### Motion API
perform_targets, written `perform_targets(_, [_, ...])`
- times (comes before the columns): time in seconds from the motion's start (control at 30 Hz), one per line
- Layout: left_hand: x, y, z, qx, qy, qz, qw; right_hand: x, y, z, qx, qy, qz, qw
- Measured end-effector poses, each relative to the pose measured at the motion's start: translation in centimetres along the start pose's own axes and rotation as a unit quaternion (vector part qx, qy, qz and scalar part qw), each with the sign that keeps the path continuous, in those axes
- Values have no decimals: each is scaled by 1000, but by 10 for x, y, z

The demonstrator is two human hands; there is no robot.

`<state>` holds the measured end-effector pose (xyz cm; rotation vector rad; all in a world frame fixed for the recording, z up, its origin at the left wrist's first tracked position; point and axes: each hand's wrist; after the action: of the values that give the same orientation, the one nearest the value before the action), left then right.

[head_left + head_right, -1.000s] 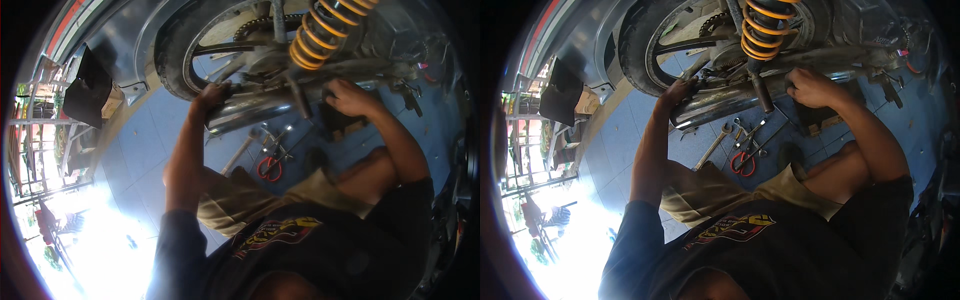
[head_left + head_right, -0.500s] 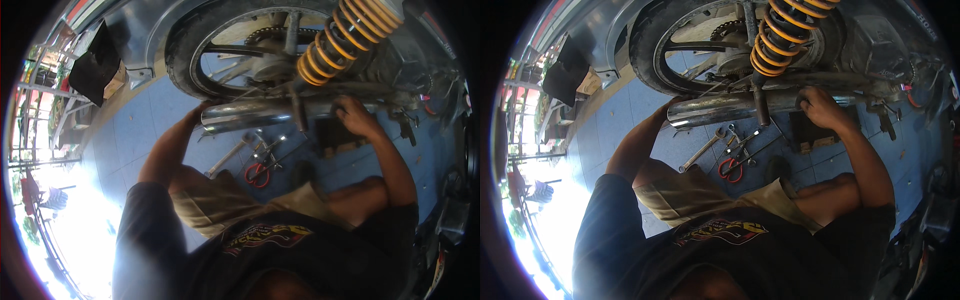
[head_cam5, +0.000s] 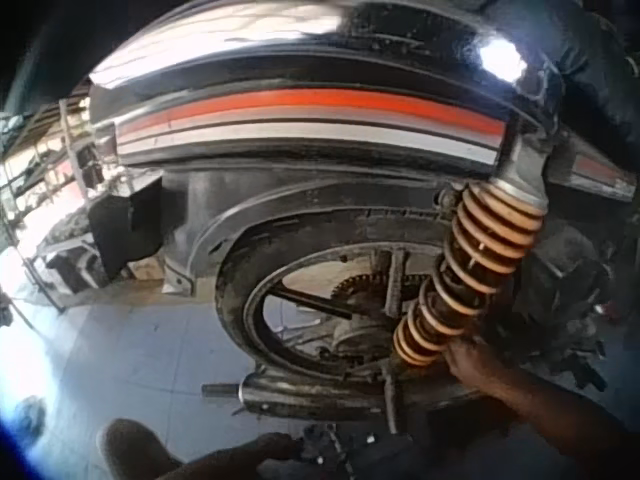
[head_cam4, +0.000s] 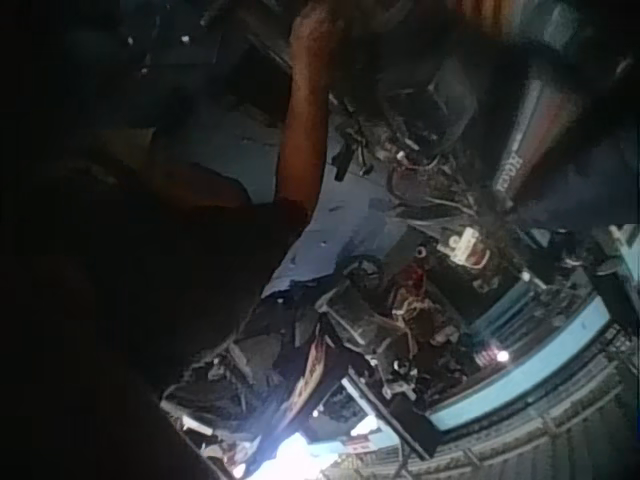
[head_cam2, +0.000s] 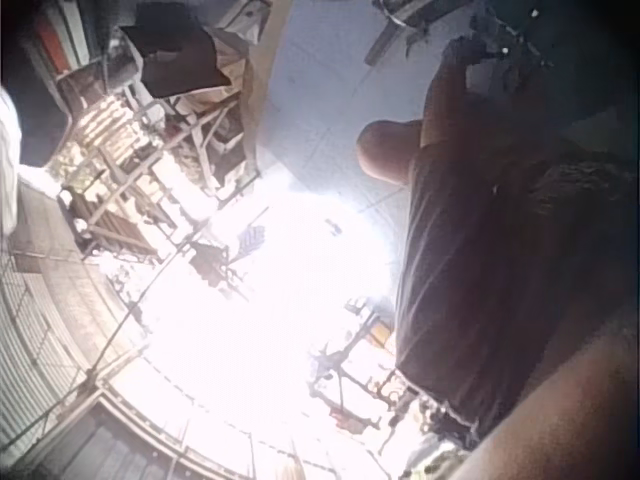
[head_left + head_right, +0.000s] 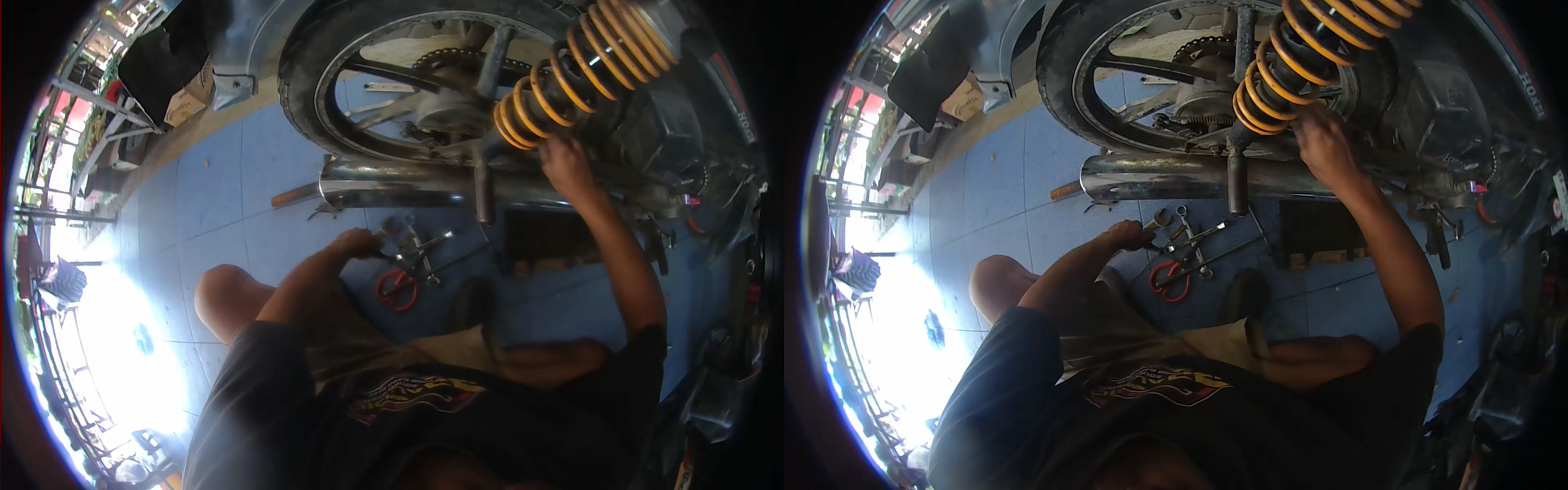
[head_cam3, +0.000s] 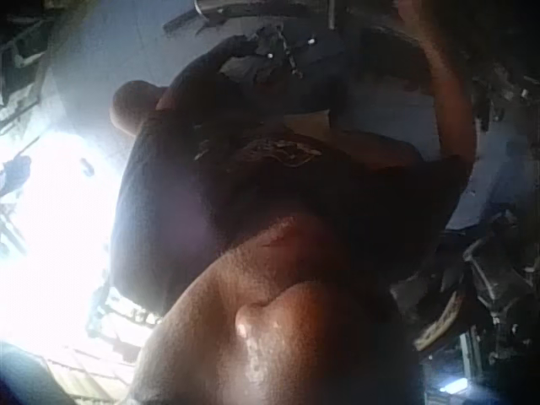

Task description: The person is repairing the exhaust system and rear wheel area of a motorcycle.

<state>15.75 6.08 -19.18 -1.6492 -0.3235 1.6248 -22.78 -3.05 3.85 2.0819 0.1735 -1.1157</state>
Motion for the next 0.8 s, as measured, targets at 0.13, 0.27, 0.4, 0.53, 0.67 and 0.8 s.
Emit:
perform_targets(0.13, [-5, -43, 45, -46, 67, 63, 995, 4, 12, 0, 93, 8, -132, 987])
perform_targets(0.27, [-61, -88, 84, 46, 124, -119, 984, 9, 15, 10, 105, 115, -128, 979])
perform_targets(0.4, [-183, -149, 97, 174, 23, -56, 983, 2, 8, 23, 62, 147, -64, 985])
perform_targets(0.53, [-214, -115, 42, 61, -30, 369, 927, -1, 5, 24, 41, 135, -88, 986])
perform_targets(0.67, [-228, -92, 36, 13, -184, 391, 902, 13, 6, 27, 58, 140, -109, 982])
perform_targets(0.8, [-231, -75, 45, 86, -315, 373, 868, 16, 2, 36, 53, 94, -63, 992])
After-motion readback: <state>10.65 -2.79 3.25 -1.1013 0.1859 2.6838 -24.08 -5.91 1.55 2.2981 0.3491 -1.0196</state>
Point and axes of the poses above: each hand's wrist, its own y-axis towards the middle knuckle, its own x-axis out of the palm, z = x × y, and after that the axes turned 12 degrees about y, right-handed
